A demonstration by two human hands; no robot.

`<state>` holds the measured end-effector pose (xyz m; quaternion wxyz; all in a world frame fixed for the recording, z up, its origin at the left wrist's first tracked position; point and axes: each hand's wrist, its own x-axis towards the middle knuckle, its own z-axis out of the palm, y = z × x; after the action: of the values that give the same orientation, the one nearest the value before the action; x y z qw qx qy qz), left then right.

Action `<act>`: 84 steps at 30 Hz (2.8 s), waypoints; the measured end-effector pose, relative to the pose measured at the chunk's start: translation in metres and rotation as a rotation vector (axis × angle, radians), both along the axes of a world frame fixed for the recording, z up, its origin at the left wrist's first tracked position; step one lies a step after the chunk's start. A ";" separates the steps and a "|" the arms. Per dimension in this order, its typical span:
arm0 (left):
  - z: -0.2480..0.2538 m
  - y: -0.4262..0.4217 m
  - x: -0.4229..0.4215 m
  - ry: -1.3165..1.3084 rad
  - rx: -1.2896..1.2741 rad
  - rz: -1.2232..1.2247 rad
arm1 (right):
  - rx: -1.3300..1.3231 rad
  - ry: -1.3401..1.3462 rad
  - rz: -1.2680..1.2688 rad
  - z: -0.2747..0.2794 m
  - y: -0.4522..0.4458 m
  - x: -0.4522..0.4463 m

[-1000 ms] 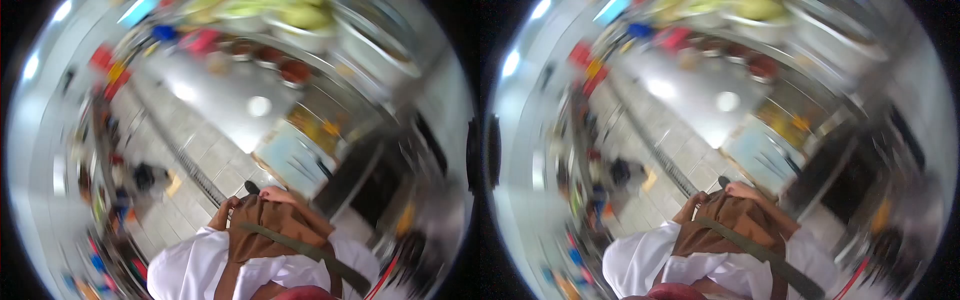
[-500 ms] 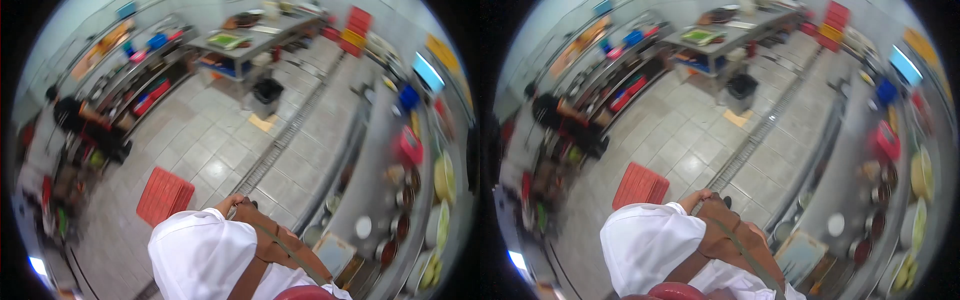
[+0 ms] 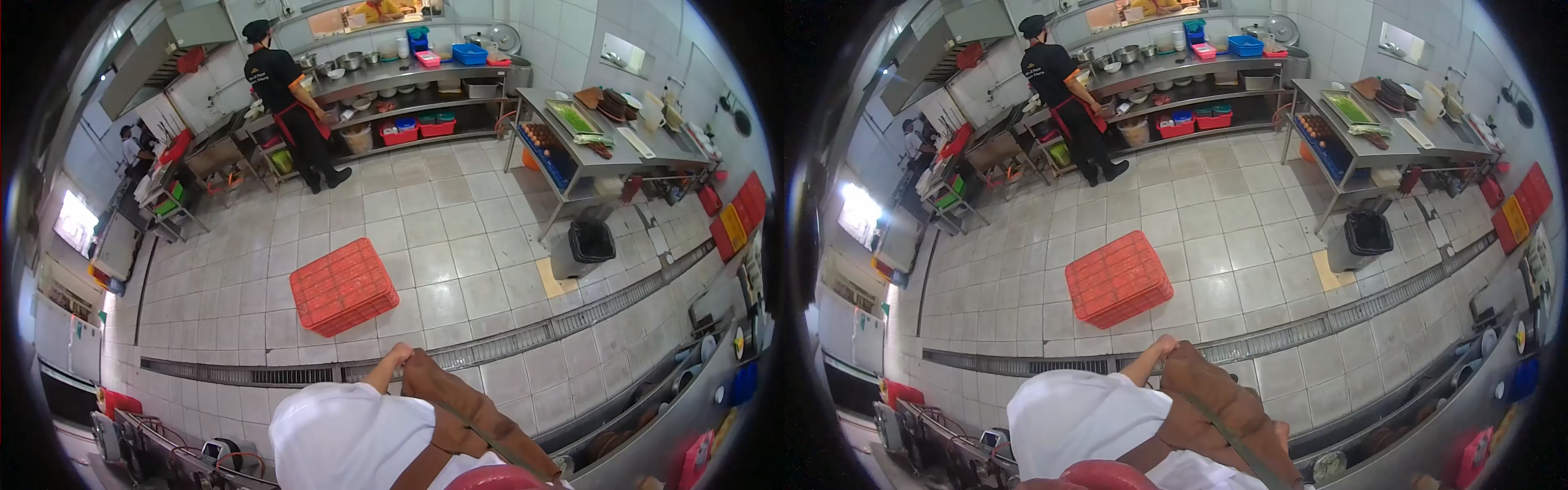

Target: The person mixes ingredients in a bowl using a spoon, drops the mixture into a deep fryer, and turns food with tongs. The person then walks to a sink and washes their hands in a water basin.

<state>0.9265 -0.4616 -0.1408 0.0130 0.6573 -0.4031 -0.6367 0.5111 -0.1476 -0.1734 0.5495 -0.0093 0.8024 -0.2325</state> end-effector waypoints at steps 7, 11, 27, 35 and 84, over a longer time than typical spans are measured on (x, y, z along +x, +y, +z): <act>0.032 0.021 0.013 0.184 -0.063 -0.028 | 0.056 0.027 0.122 -0.007 -0.041 -0.056; 0.042 0.015 0.013 0.001 -0.131 0.091 | 0.048 0.041 0.203 -0.010 -0.081 -0.089; -0.035 -0.162 -0.183 -0.476 -0.414 -0.336 | -0.121 0.151 0.209 -0.113 -0.175 -0.245; 0.031 -0.304 -0.341 -0.068 -0.233 -0.390 | -0.039 0.157 -0.552 -0.118 -0.207 -0.306; -0.053 -0.625 -0.590 -0.171 -0.585 -1.715 | -0.106 0.129 -0.763 -0.027 -0.346 -0.399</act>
<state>0.3364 -1.0868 -0.1943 -0.3287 0.1475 -0.8989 -0.2494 0.1119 -0.4935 -0.2009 0.3708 0.2468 0.7680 -0.4602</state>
